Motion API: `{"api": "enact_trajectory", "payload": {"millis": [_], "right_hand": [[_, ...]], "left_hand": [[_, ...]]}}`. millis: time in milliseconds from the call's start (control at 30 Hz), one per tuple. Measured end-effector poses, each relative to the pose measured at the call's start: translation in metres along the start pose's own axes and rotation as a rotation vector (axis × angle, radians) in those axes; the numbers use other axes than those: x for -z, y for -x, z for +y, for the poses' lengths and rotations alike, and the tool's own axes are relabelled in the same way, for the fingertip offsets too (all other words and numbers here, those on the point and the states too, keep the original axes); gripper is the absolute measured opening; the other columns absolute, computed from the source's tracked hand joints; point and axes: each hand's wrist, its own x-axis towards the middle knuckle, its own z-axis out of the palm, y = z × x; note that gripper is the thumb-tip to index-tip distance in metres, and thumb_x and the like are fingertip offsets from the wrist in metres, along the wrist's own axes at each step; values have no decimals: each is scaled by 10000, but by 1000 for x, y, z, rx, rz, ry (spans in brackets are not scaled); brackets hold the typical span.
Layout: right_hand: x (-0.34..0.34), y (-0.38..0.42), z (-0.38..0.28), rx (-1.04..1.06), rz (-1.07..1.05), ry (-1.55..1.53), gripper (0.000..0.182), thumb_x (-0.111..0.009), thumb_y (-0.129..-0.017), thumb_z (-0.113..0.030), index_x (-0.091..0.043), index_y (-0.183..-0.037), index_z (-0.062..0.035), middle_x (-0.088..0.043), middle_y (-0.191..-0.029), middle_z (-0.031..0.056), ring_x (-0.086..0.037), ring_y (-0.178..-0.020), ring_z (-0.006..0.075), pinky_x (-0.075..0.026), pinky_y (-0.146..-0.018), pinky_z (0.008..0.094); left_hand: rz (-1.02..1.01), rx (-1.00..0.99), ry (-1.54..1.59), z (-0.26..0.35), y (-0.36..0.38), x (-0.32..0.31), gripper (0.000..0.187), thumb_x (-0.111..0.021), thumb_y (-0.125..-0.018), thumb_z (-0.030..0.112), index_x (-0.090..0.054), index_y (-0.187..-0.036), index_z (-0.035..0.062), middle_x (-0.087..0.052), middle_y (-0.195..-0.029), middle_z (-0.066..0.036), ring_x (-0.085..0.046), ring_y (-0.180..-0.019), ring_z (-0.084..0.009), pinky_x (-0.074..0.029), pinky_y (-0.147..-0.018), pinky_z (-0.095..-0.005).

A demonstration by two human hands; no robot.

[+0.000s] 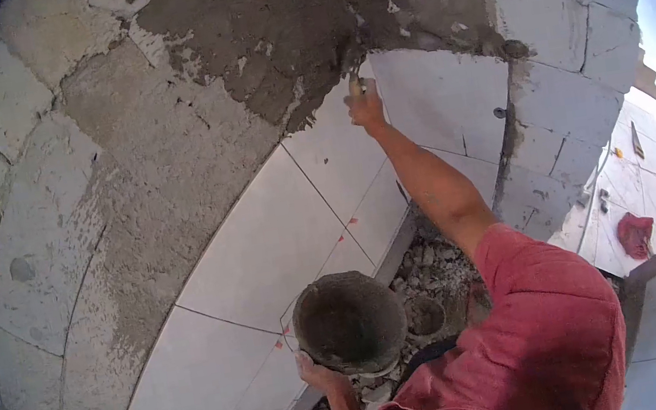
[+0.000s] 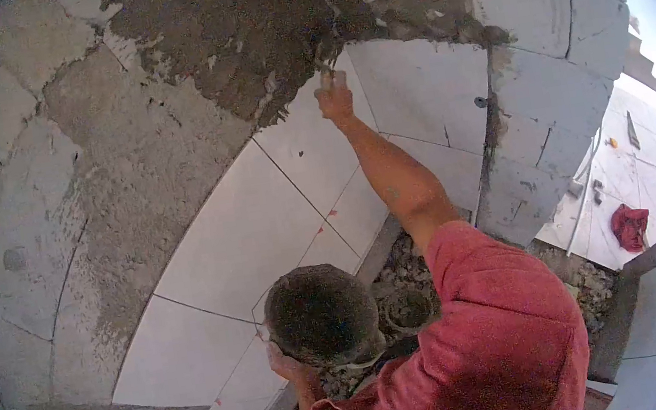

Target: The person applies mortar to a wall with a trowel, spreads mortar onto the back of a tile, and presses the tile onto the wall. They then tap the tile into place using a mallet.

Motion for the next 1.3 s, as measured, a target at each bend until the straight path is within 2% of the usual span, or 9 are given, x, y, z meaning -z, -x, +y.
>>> {"api": "enact_trajectory", "payload": {"millis": [167,367,467,567,733,1000,1133,1200,1300], "right_hand": [[-35,51,26,149,-66,221,454,-623,-773,-136,-356,-1137,-84,-536,-680,74,-530,-506,170,-462,-469,330],[-46,151,-27,143,-279,-213,435,-584,-800,-70,-361,-1173,-72,-535,-836,108,-525,-528,158,-460,-464,316],[-90,165,-41,-93,-195,-229,472,-567,-800,-60,-341,-1214,-59,-512,-893,140,-560,-627,236,-495,-583,375],[-150,163,-1,759,372,501,523,-554,-785,-51,-298,-1242,-52,-494,-932,179,-567,-771,340,-469,-747,454],[-87,214,-46,263,-352,-44,553,-568,-775,-95,-259,-1232,-60,-491,-990,236,-548,-910,388,-420,-826,475],[-115,115,10,-44,-23,-111,517,-569,-787,-69,-263,-1202,-104,-507,-803,96,-549,-598,215,-441,-459,337],[-76,125,-5,-241,-461,-471,505,-552,-791,-33,-268,-1205,-83,-475,-808,69,-481,-515,124,-394,-400,280],[-46,151,-57,-64,-400,-262,549,-587,-722,-19,-309,-1195,-12,-424,-983,199,-521,-846,343,-471,-594,429],[-80,114,-69,552,-61,-77,431,-575,-756,-22,-373,-1137,-2,-450,-957,170,-518,-827,315,-448,-745,432]], "left_hand": [[5,16,70,1,-3,-3,357,-366,-947,258,-548,-984,-47,-582,-985,-142,-580,-864,-234,-481,-755,-381],[-68,-240,-371,3,-9,-23,397,-382,-942,277,-544,-1130,-34,-602,-1055,-110,-605,-899,-244,-493,-789,-373],[-6,-43,86,2,-3,-21,339,-382,-946,233,-558,-1024,-46,-579,-1004,-124,-561,-898,-229,-453,-808,-368],[36,37,141,3,0,-13,335,-398,-944,235,-552,-1049,-43,-579,-1006,-124,-554,-920,-230,-445,-821,-376],[-5,42,89,2,-7,-14,369,-381,-960,277,-545,-1058,-39,-584,-1007,-122,-574,-883,-235,-461,-797,-368],[12,-52,52,17,8,-21,380,-377,-957,278,-540,-1053,-51,-587,-1006,-129,-578,-882,-235,-466,-790,-362],[-113,-52,52,7,-6,-12,406,-379,-952,256,-510,-1187,-47,-587,-1081,-123,-600,-923,-231,-497,-806,-355],[-182,-55,31,-2,-17,-3,401,-390,-949,259,-513,-1180,-46,-587,-1083,-125,-602,-923,-236,-500,-803,-355],[-182,-62,-29,-3,-19,-6,386,-397,-951,262,-524,-1155,-41,-590,-1081,-126,-606,-919,-241,-507,-794,-358]]}}
